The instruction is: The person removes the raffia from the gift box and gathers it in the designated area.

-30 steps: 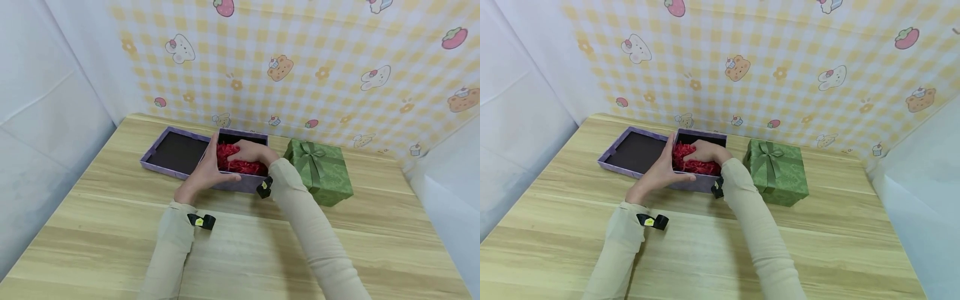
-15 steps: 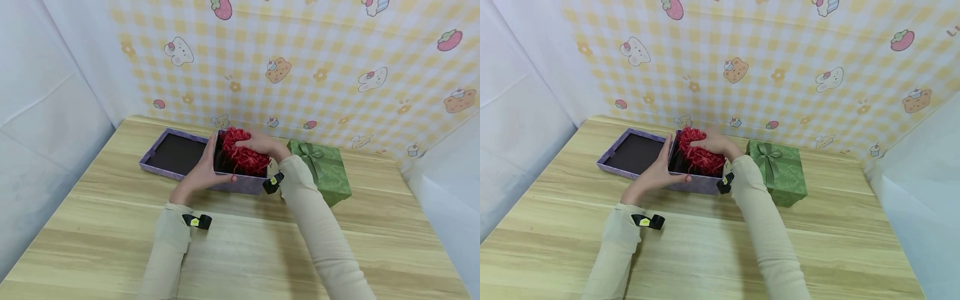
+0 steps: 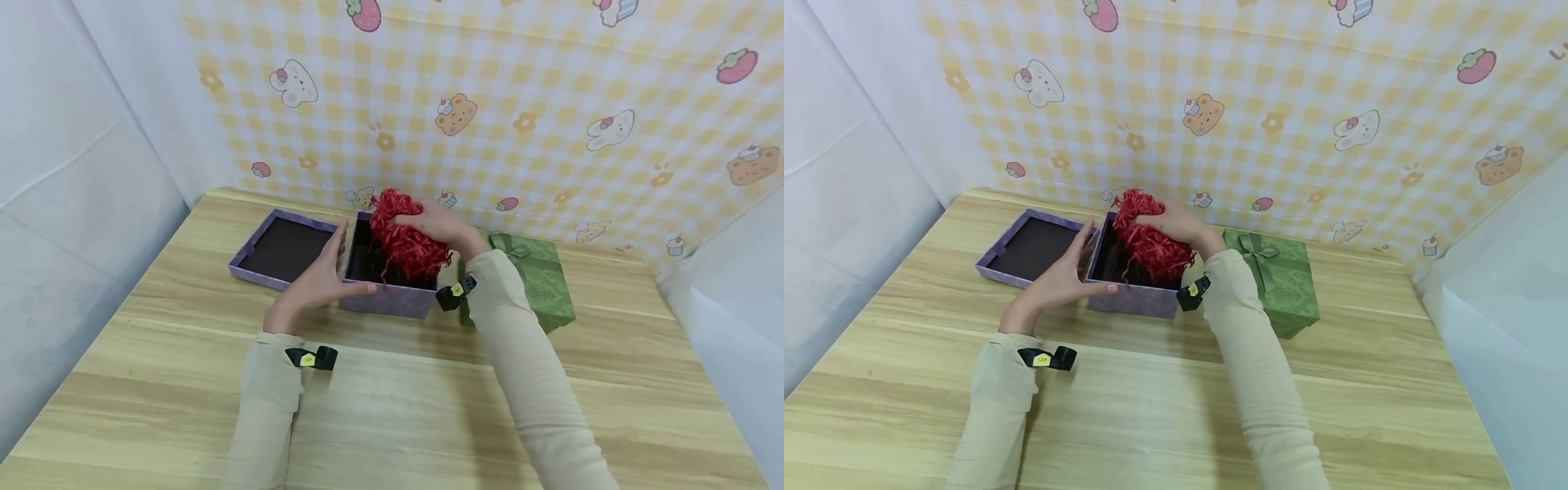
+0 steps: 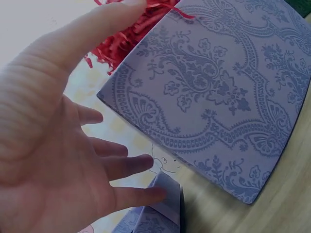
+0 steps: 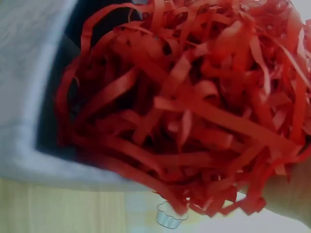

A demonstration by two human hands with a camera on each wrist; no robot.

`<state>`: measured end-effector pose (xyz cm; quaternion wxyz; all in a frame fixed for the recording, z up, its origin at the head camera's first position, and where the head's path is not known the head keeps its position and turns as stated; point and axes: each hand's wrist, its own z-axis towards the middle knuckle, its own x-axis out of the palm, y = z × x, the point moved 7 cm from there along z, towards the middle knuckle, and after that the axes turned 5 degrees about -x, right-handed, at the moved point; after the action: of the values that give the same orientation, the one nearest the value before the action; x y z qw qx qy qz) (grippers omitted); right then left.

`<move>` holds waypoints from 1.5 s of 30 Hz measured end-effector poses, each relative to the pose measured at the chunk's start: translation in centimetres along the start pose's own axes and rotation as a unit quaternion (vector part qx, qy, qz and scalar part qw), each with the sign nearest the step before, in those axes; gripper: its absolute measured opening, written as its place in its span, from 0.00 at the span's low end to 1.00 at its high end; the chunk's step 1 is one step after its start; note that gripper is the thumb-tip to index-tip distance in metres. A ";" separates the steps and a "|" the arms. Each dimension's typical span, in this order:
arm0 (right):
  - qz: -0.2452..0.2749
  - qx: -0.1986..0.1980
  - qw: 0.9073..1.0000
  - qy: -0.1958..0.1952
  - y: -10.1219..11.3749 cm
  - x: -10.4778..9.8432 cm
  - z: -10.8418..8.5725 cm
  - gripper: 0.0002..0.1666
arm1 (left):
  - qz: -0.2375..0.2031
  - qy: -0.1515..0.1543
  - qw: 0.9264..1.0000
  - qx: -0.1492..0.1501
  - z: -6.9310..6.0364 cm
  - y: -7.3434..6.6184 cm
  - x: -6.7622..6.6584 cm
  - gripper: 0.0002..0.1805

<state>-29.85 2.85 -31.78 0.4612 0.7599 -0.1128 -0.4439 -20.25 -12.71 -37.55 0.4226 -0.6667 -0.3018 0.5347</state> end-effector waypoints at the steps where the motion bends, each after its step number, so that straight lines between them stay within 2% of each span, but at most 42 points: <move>1: 0.004 -0.007 1.000 -0.002 0.2 -0.2 -0.1 0.35 | 0.005 0.002 1.000 -0.006 0.0 0.1 0.0 0.64; 5: 0.022 -0.052 0.998 -0.006 1.2 -1.0 -0.5 0.30 | 0.023 0.012 1.000 -0.016 0.2 0.2 0.2 0.63; 7: 0.027 -0.063 0.998 -0.007 1.6 -1.3 -0.7 0.27 | 0.024 0.015 0.999 -0.019 0.2 0.3 0.2 0.63; 12: 0.044 -0.047 0.998 -0.022 2.0 -1.9 -1.3 0.19 | 0.007 0.015 0.999 -0.030 -0.1 0.6 -0.3 0.61; 15: 0.045 -0.049 0.997 -0.028 2.3 -2.2 -1.8 0.16 | -0.015 0.011 0.999 -0.035 -0.3 0.9 -0.7 0.57; 20: 0.060 -0.065 0.996 -0.011 3.0 -2.1 -2.5 0.14 | -0.069 -0.001 0.998 -0.011 -0.5 0.6 -1.3 0.43; 23: 0.068 -0.082 0.994 -0.001 3.4 -2.0 -3.1 0.13 | -0.074 -0.021 0.997 0.002 -0.6 0.2 -1.7 0.36; 27: 0.061 -0.103 0.993 0.009 4.0 -1.7 -3.9 0.10 | -0.070 -0.044 0.997 0.003 -0.7 -0.2 -2.1 0.33; 29: 0.053 -0.106 0.993 0.013 4.3 -1.5 -4.3 0.09 | -0.076 -0.045 0.996 0.003 -0.8 -0.4 -2.2 0.33; 34: 0.022 -0.116 0.993 0.024 5.3 -0.9 -5.3 0.16 | -0.117 -0.045 0.992 0.006 -1.0 -1.1 -2.3 0.33; 37: 0.021 -0.126 0.991 0.036 5.6 -0.4 -5.7 0.18 | -0.136 -0.049 0.989 0.010 -1.3 -1.7 -2.7 0.33; 41: 0.027 -0.138 0.989 0.047 5.7 0.3 -6.2 0.21 | -0.131 -0.059 0.989 0.025 -1.6 -2.3 -3.1 0.31; 45: 0.020 -0.158 0.985 0.063 5.9 1.5 -6.9 0.21 | -0.125 -0.076 0.989 0.034 -1.9 -2.4 -3.6 0.31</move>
<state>-22.22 2.86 -26.69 0.5901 0.7018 -0.0268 -0.3981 -19.20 -15.11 -33.70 0.4840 -0.5666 -0.3955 0.5369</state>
